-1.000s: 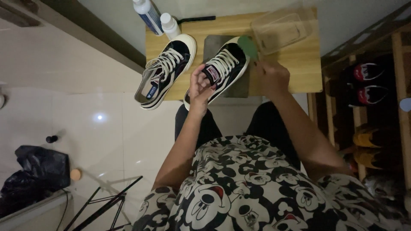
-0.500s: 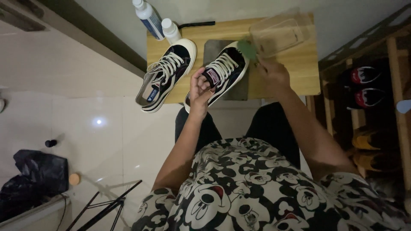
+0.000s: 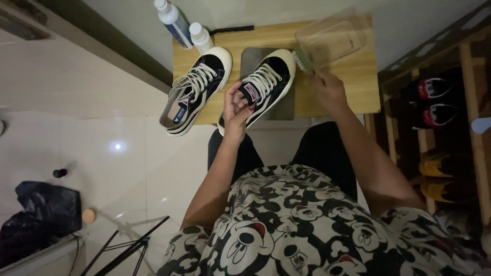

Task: The person scrubs a black and white sneaker with a green brush, focusing on the white rubber sole and side panels. They rotate the shoe to clean different areas and then switch to the second sneaker to continue scrubbing.

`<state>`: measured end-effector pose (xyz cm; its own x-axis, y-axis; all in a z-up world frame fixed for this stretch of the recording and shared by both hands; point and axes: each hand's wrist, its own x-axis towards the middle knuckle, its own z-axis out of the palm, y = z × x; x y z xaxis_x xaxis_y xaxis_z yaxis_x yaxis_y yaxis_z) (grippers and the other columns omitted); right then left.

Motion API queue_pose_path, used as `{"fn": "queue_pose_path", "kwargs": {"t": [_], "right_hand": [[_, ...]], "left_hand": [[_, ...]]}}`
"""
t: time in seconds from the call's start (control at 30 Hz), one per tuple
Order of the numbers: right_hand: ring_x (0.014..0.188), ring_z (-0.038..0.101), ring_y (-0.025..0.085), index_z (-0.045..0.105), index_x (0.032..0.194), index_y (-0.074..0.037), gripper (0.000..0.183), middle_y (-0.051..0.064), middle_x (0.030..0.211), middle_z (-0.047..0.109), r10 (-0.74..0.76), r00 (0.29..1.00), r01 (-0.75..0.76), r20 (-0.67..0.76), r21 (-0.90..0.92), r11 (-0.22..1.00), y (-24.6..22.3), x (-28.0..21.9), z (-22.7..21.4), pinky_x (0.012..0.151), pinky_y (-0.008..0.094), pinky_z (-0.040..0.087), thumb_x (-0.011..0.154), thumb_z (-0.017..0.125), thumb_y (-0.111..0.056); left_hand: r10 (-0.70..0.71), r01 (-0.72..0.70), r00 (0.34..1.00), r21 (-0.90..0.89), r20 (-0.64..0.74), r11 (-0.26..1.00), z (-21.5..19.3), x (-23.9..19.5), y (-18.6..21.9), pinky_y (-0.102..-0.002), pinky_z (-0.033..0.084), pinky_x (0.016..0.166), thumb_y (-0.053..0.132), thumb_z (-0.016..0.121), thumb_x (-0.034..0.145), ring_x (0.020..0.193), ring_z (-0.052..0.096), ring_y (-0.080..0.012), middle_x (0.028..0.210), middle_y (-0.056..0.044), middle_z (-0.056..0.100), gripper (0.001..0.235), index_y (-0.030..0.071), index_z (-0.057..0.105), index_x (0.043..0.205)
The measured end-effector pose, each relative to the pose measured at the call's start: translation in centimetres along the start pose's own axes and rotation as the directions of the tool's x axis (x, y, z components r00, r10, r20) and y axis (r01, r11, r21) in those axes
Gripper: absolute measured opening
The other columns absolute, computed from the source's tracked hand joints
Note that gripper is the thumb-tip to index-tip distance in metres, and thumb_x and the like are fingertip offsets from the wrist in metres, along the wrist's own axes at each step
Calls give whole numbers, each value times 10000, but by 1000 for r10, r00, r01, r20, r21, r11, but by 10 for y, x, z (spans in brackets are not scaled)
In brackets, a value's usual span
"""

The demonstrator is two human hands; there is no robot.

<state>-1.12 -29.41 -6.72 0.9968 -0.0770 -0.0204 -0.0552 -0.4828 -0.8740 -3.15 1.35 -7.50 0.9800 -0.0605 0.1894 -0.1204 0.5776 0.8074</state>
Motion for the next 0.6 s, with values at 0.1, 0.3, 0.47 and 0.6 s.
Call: {"fn": "queue_pose_path", "kwargs": {"t": [0.1, 0.3, 0.47, 0.6], "right_hand": [[1297, 552, 368, 512, 1495, -6, 421, 240, 1389, 577, 59, 995, -55, 76, -52, 997, -24, -4, -6, 1093, 470, 452, 1118, 463, -188], [1270, 588, 285, 522, 1520, -162, 414, 136, 1415, 597, 169, 985, -170, 45, 15, 985, -26, -8, -4, 1081, 435, 461, 1127, 434, -257], [1200, 585, 476, 612, 1427, -79, 385, 290, 1254, 638, 145, 989, -146, -13, -36, 989, -85, -36, -16, 1058, 565, 446, 1076, 494, -184], [1095, 671, 380, 688, 1355, -208, 349, 199, 1159, 713, 198, 980, -199, -31, -33, 979, -89, -40, -10, 961, 491, 515, 1068, 495, -246]], "left_hand": [[0, 0, 1000, 6, -6, 1000, 2, 0, 3, -248, 564, 834, -21, 750, 781, 943, 618, -84, 1178, -52, 569, 808, 57, 393, 1501], [-11, 11, 1000, 15, -23, 1000, 8, -1, 9, -237, 559, 848, -58, 725, 781, 926, 591, -84, 1175, -29, 557, 804, 59, 395, 1505], [-13, 14, 999, 20, -40, 1000, 12, -1, 12, -237, 573, 843, -44, 735, 765, 919, 594, -90, 1132, -31, 551, 795, 55, 417, 1487], [-17, 18, 999, 27, -40, 999, 8, 0, 7, -226, 570, 848, -12, 749, 788, 928, 576, -69, 1125, -15, 537, 772, 57, 425, 1485]]}}
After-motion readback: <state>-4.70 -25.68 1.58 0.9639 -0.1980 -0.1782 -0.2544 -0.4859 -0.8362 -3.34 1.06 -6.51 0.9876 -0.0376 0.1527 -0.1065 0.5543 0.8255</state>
